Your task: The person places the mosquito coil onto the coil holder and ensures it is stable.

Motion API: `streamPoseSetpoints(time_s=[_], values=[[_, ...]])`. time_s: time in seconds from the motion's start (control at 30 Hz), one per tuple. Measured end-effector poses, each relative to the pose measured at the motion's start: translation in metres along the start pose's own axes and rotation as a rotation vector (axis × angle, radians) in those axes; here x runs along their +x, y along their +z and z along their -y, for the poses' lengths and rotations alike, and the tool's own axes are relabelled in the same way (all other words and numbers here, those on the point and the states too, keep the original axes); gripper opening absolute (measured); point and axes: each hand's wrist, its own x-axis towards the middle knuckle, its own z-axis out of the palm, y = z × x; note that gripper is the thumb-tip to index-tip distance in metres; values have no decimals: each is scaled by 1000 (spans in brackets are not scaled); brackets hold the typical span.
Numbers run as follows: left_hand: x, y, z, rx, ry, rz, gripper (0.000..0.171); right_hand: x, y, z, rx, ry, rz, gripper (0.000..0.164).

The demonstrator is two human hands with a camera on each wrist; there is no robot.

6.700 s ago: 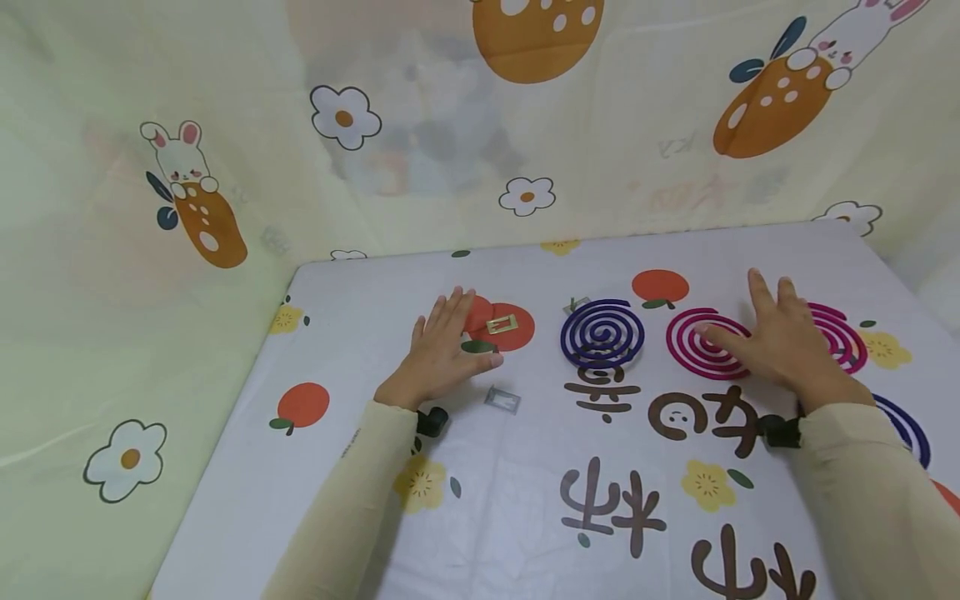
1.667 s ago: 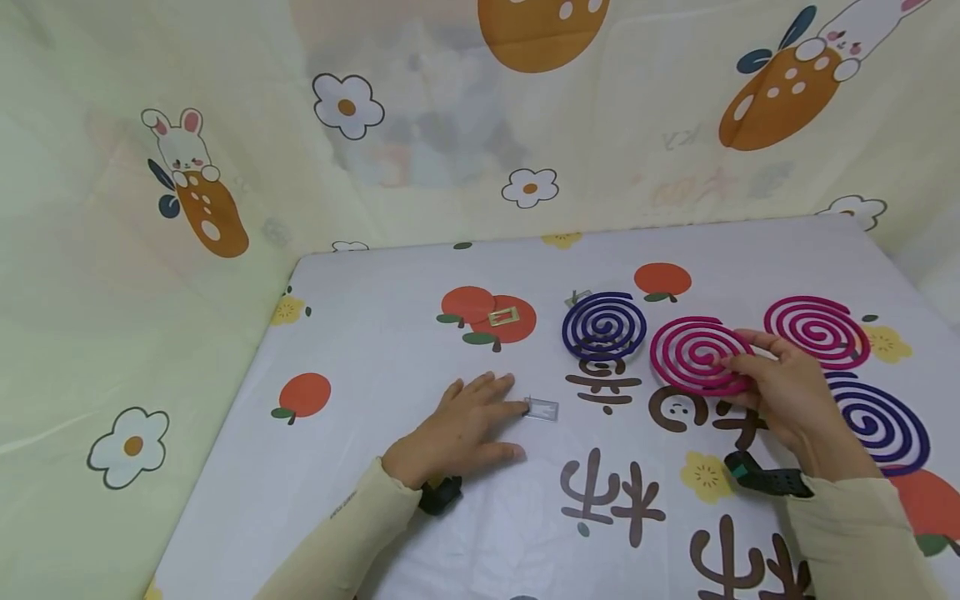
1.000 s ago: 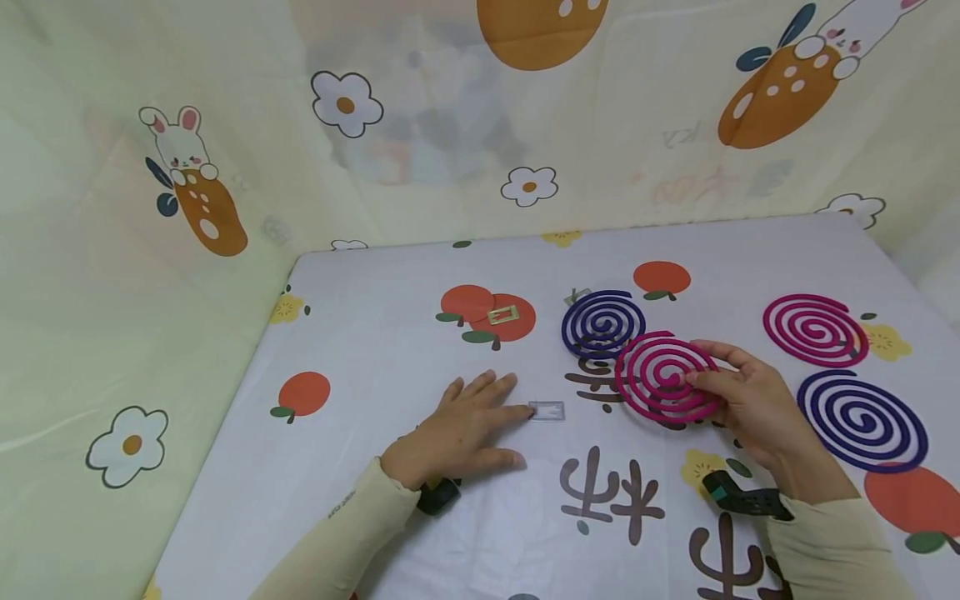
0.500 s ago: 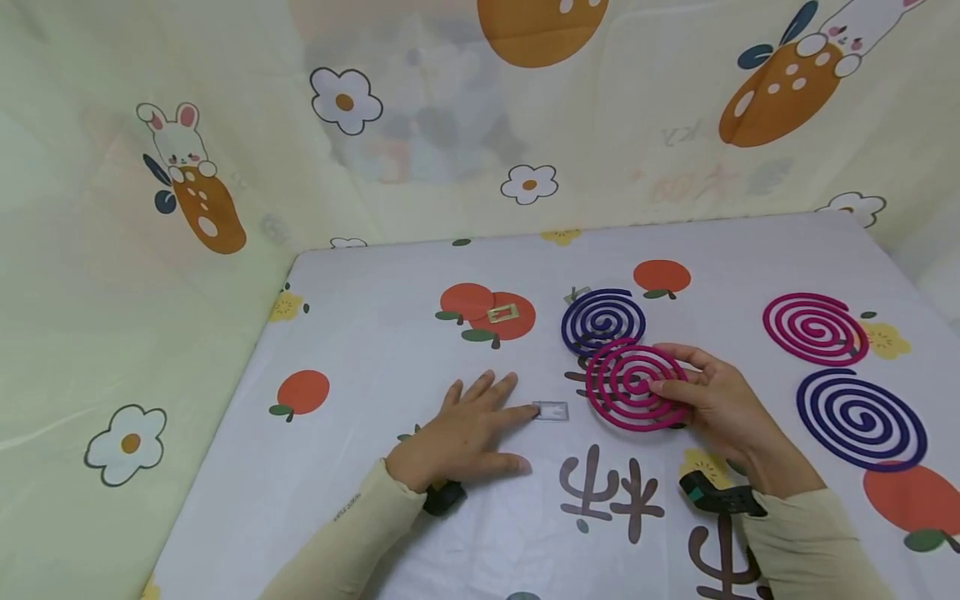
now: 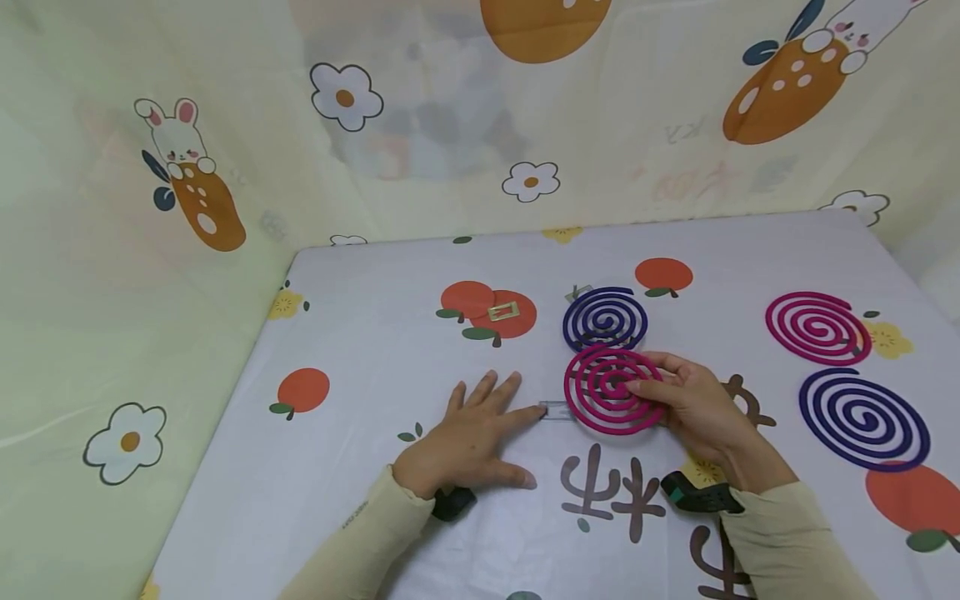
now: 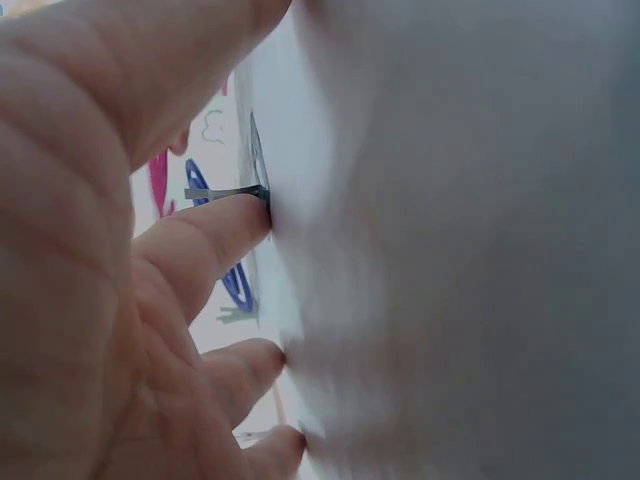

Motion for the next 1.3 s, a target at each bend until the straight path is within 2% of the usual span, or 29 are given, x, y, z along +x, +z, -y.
streamPoseSetpoints(time_s=[0.3, 0.63, 0.9, 1.3], values=[[2, 1, -4, 25, 19, 5, 92, 5, 9, 0, -50, -3, 59, 56], [2, 3, -4, 43, 19, -2, 94, 12, 16, -2, -66, 18, 74, 56], [3, 4, -4, 2, 15, 1, 94, 17, 25, -2, -111, 16, 115, 60], [4, 7, -5, 3, 10, 8, 100, 23, 35, -1, -89, 14, 147, 64]])
